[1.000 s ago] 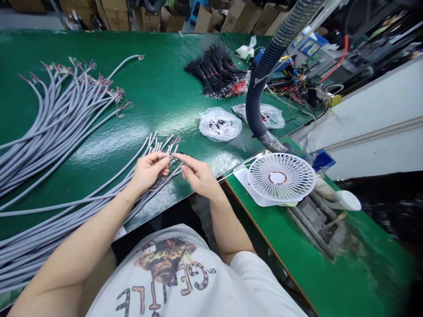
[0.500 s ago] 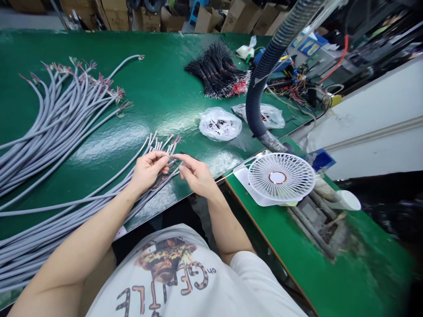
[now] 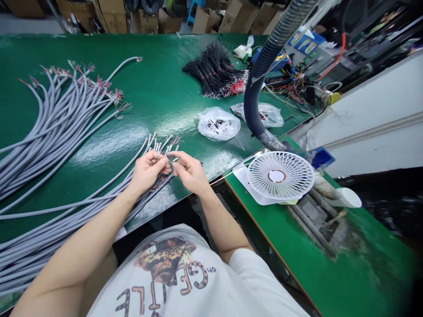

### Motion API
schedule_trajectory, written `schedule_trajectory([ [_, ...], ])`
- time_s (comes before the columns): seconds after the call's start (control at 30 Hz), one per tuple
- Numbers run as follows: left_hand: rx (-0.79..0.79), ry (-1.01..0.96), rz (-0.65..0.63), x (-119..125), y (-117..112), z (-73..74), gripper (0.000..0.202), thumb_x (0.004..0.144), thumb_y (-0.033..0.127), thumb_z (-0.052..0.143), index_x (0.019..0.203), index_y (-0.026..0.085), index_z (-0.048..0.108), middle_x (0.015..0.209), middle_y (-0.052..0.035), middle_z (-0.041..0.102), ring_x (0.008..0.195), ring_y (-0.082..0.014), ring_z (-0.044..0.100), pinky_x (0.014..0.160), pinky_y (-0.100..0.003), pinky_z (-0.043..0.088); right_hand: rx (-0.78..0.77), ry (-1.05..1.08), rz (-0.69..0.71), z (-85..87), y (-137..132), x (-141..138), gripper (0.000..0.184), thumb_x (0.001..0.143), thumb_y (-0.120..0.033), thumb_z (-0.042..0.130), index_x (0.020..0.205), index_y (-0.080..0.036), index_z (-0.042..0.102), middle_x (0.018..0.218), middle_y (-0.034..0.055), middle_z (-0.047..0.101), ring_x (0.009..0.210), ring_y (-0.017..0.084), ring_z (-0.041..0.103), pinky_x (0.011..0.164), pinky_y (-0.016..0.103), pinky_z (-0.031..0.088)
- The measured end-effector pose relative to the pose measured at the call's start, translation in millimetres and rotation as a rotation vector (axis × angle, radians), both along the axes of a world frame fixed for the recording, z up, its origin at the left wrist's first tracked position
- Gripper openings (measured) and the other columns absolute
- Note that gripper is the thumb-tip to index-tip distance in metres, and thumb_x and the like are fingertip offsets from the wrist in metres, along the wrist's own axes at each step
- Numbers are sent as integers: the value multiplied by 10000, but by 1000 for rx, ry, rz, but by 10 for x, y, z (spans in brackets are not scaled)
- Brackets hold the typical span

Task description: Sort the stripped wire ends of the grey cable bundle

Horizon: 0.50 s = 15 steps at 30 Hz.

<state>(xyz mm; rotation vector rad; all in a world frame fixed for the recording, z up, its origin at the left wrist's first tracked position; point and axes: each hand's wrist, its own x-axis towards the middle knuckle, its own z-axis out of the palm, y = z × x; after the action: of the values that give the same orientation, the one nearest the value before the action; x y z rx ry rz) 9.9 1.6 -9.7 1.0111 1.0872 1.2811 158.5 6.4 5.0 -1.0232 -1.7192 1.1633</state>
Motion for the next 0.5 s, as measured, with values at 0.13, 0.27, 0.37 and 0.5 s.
schedule_trajectory([
  [0.13,50,37,-91,14,-22,-23,321,687,396,760,690,138,568,566,3,655,524,-103,627,561,-220,534,-31,204,-133,100,115,15,251,872,-251,498,1104,-193,574,592,-57,486,436,63,374,438,210,326],
  [0.27,1,19,-64,10,-14,-20,328,694,416,749,734,139,576,580,6,661,527,-104,635,570,-223,542,-2,310,-251,287,191,187,293,908,-339,474,1170,-229,547,600,-69,439,389,49,267,381,211,235],
  [0.37,-35,-32,-54,-9,3,-11,355,693,445,742,791,145,581,624,6,669,548,-108,639,574,-233,550,-17,157,-89,307,143,242,242,850,-330,572,1020,-170,633,542,-78,391,429,51,307,427,210,267],
  [0.5,-26,-35,-86,-25,3,-18,342,695,440,741,776,147,584,621,9,651,547,-106,624,557,-225,535,-35,-20,-27,138,78,134,228,773,-290,641,928,-122,649,509,-95,353,486,54,327,510,209,313],
])
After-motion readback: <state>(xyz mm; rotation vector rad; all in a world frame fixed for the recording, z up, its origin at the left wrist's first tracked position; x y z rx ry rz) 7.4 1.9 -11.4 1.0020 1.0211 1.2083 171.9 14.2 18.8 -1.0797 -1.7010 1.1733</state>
